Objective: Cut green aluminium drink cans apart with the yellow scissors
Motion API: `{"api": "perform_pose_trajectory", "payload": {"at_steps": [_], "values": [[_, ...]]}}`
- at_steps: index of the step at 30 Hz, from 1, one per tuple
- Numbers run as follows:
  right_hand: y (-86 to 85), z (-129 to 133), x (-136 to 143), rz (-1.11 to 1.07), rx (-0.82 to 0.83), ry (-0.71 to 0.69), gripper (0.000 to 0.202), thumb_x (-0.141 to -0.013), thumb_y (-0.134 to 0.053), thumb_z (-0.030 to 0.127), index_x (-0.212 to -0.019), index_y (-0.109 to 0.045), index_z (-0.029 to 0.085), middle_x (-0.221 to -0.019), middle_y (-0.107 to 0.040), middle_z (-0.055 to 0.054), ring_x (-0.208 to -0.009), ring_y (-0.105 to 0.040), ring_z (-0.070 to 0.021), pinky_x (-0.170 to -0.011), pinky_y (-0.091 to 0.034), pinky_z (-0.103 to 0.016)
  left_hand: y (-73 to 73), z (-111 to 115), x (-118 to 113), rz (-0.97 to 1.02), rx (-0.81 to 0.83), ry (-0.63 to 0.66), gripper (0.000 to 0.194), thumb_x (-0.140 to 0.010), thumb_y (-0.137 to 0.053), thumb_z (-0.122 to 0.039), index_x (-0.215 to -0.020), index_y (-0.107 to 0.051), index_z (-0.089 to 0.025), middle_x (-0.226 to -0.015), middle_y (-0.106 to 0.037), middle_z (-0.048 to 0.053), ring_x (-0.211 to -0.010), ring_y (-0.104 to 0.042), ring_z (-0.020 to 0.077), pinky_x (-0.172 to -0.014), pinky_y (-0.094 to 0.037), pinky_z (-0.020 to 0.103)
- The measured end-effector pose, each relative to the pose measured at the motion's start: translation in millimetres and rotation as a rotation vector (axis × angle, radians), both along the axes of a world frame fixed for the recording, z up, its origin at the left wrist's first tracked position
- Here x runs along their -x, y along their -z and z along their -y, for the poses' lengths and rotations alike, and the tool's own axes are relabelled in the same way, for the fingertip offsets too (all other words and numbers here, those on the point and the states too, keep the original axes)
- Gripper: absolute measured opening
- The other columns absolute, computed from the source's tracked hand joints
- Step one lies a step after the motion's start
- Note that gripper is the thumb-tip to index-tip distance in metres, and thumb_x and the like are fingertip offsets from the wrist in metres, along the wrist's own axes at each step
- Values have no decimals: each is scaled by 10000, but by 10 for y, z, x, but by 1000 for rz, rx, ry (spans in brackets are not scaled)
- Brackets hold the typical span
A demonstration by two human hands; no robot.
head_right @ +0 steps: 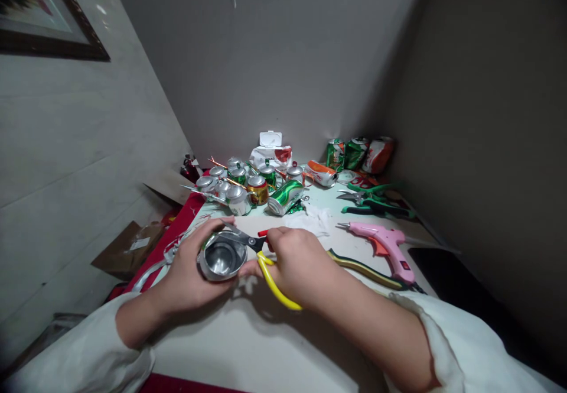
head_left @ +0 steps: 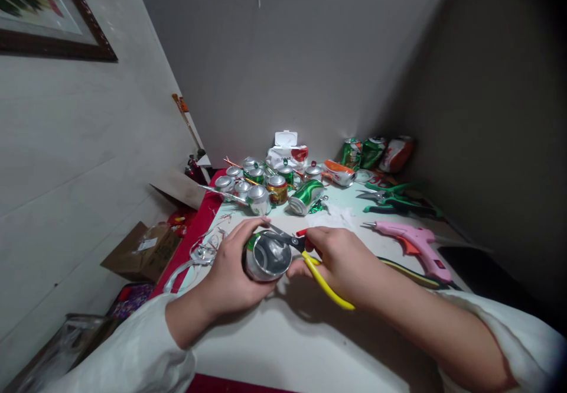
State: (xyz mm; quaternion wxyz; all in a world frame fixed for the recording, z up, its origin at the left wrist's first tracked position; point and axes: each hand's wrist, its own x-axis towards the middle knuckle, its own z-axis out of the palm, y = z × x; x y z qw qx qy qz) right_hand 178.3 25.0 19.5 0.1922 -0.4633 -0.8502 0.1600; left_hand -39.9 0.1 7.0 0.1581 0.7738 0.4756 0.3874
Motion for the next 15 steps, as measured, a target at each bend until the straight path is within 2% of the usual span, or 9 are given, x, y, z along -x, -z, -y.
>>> {"api": "perform_pose_trajectory", "payload": {"at_steps": [2,4,7,12,15], "values": [[4,6,4,-36,19,11,632,-826,-499,754,-848,-652,140,-761,-665,-102,-632,-569,-196,-575,-382,-289,-2,1,7,-6,-13,-25,813,-623,-837,-327,-1340,-474,-203,-1330,-584,129,-1216,-571,314,-1043,-460,450],[-5,21,12,-37,39,22,633,-821,-500,759,-847,-652,144,-767,-667,-100,-641,-578,-202,-572,-382,-290,-10,0,10,-21,-15,13,695,-657,-823,-354,-1269,-528,-207,-1277,-625,121,-1204,-584,313,-1041,-466,456],[-50,51,22,13,32,23,635,-795,-518,775,-883,-638,158,-828,-672,-103,-695,-600,-227,-592,-394,-303,-36,6,-2,-42,-32,65,434,-693,-790,-308,-1072,-600,-220,-1096,-692,77,-1090,-642,281,-935,-527,402],[-153,88,33,37,35,-52,710,-733,-561,806,-983,-571,143,-985,-627,-142,-845,-598,-275,-694,-463,-354,-81,41,-43,-49,-27,55,446,-632,-801,-221,-1033,-605,-213,-1014,-690,51,-932,-659,234,-833,-534,358],[-150,88,36,27,38,-53,719,-712,-572,817,-959,-568,142,-958,-625,-138,-816,-596,-268,-683,-463,-354,-84,43,-46,-43,-28,64,416,-640,-796,-220,-1010,-606,-210,-988,-688,47,-907,-657,226,-812,-531,351]]}}
